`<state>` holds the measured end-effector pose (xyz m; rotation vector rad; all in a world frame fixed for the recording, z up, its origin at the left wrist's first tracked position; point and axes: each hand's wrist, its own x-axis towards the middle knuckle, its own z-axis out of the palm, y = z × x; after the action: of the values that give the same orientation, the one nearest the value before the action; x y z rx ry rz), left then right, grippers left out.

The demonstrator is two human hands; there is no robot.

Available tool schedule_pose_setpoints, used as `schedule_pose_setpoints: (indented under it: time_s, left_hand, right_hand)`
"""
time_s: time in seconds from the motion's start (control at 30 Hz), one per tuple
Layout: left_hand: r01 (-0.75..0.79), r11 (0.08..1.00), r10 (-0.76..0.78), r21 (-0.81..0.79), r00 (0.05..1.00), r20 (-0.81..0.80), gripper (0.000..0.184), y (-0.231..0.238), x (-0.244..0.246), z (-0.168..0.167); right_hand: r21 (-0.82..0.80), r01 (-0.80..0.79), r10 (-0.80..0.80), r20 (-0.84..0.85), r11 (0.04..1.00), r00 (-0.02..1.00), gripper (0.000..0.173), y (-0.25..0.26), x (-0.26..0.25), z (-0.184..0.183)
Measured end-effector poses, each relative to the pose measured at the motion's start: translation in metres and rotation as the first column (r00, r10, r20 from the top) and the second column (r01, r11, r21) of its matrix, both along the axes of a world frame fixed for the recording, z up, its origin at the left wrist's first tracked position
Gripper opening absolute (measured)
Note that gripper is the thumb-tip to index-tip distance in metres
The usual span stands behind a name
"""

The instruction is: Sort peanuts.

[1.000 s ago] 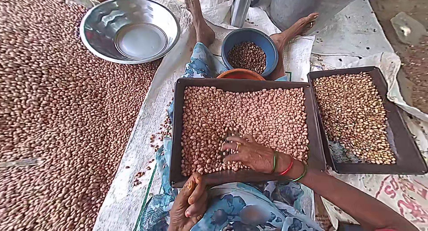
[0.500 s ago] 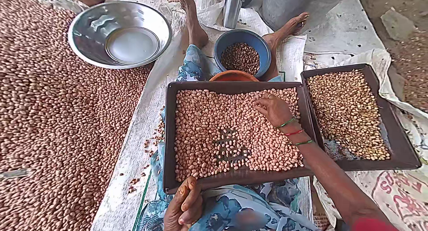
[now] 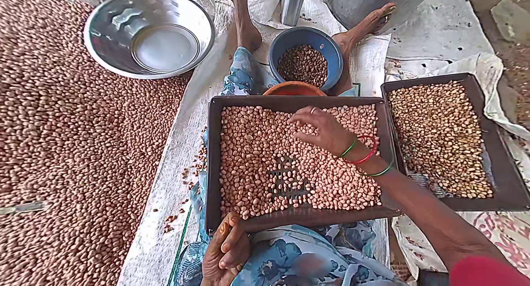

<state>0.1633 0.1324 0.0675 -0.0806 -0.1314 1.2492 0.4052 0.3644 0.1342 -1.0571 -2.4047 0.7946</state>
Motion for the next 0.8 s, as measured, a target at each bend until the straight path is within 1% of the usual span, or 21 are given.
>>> schedule_pose_setpoints:
  time_s: [0.07,0.1,0.13,0.17,0.2,0.23,0.27,0.3,0.37,0.4,0.43,0.47,0.5,0.57,0.6,0.63,0.67,0.7,0.73,0.77,0.8]
  left_hand:
    - [0.004,1.0,-0.004,-0.009,1.0,0.01,0.015,0.002,0.002,0.0]
    - [-0.002,1.0,0.002,-0.017,1.0,0.015,0.015,0.002,0.002,0.0]
    - [-0.009,1.0,0.009,-0.029,1.0,0.022,0.014,0.003,0.003,0.002]
    - [-0.021,0.999,0.022,-0.042,0.999,0.025,0.014,0.004,0.003,0.004]
    - [-0.041,0.998,0.043,-0.045,0.999,0.026,0.013,0.005,0.001,0.006]
    - [-0.069,0.997,0.071,-0.041,0.997,0.028,0.012,0.007,-0.002,0.009]
    - [-0.105,0.993,0.107,-0.044,0.994,0.035,0.011,0.007,-0.008,0.013]
    - [-0.149,0.988,0.151,-0.043,0.988,0.039,0.012,0.006,-0.015,0.017]
    - [-0.267,0.962,0.269,-0.053,0.962,0.042,0.014,0.002,-0.032,0.021]
    - [-0.335,0.939,0.339,-0.075,0.94,0.042,0.014,0.001,-0.04,0.021]
    - [-0.402,0.91,0.407,-0.103,0.913,0.035,0.015,0.0,-0.047,0.02]
    - [-0.455,0.881,0.462,-0.127,0.887,0.024,0.018,-0.001,-0.053,0.018]
    - [-0.498,0.854,0.505,-0.15,0.863,0.005,0.022,0.0,-0.058,0.016]
    - [-0.551,0.814,0.557,-0.185,0.83,-0.025,0.026,0.004,-0.065,0.011]
    - [-0.564,0.804,0.57,-0.19,0.821,-0.026,0.026,0.006,-0.066,0.01]
    - [-0.572,0.798,0.576,-0.188,0.816,-0.038,0.026,0.007,-0.067,0.011]
    - [-0.575,0.797,0.577,-0.184,0.815,-0.046,0.025,0.006,-0.068,0.012]
    - [-0.58,0.795,0.579,-0.18,0.813,-0.061,0.023,0.005,-0.07,0.013]
    - [-0.584,0.793,0.581,-0.177,0.811,-0.072,0.02,0.004,-0.072,0.013]
    - [-0.585,0.792,0.582,-0.174,0.81,-0.076,0.018,0.002,-0.075,0.013]
    - [-0.589,0.789,0.585,-0.173,0.807,-0.078,0.018,0.001,-0.077,0.013]
  right_hand:
    - [0.019,-0.296,0.297,-0.063,0.955,0.953,0.044,-0.042,-0.033,-0.047]
    - [0.028,-0.402,0.403,-0.032,0.915,0.915,0.049,-0.061,-0.05,-0.066]
    - [0.055,-0.468,0.468,0.011,0.882,0.884,0.051,-0.076,-0.063,-0.08]
    - [0.101,-0.493,0.491,0.044,0.864,0.87,0.047,-0.081,-0.072,-0.09]
    - [0.117,-0.488,0.483,0.069,0.865,0.873,0.042,-0.076,-0.075,-0.092]
    - [0.167,-0.442,0.43,0.103,0.881,0.897,0.035,-0.065,-0.072,-0.091]
    - [0.223,-0.363,0.339,0.141,0.905,0.93,0.029,-0.049,-0.063,-0.087]
    - [0.246,-0.275,0.233,0.186,0.93,0.955,0.026,-0.033,-0.051,-0.078]
    - [0.274,-0.139,0.061,0.275,0.952,0.96,0.023,-0.01,-0.024,-0.054]
    - [0.282,-0.11,0.022,0.297,0.953,0.955,0.024,-0.007,-0.016,-0.044]
    - [0.272,-0.111,0.026,0.298,0.956,0.954,0.027,-0.011,-0.012,-0.036]
    - [0.258,-0.135,0.065,0.265,0.957,0.962,0.032,-0.018,-0.017,-0.036]
    - [0.222,-0.182,0.136,0.207,0.958,0.969,0.039,-0.029,-0.027,-0.039]
    - [0.063,-0.348,0.341,0.099,0.935,0.935,0.056,-0.061,-0.051,-0.049]
    - [-0.023,-0.437,0.437,0.068,0.899,0.897,0.062,-0.077,-0.06,-0.054]
    - [-0.061,-0.504,0.507,0.051,0.861,0.86,0.06,-0.089,-0.062,-0.061]
    - [-0.064,-0.551,0.554,0.046,0.832,0.831,0.052,-0.097,-0.059,-0.068]
    - [-0.082,-0.575,0.58,0.054,0.814,0.813,0.039,-0.099,-0.05,-0.07]
    - [-0.13,-0.576,0.588,0.097,0.807,0.803,0.027,-0.096,-0.036,-0.064]
    - [-0.208,-0.552,0.586,0.175,0.808,0.791,0.023,-0.087,-0.021,-0.053]
    - [-0.288,-0.489,0.561,0.283,0.823,0.778,0.025,-0.077,-0.004,-0.038]
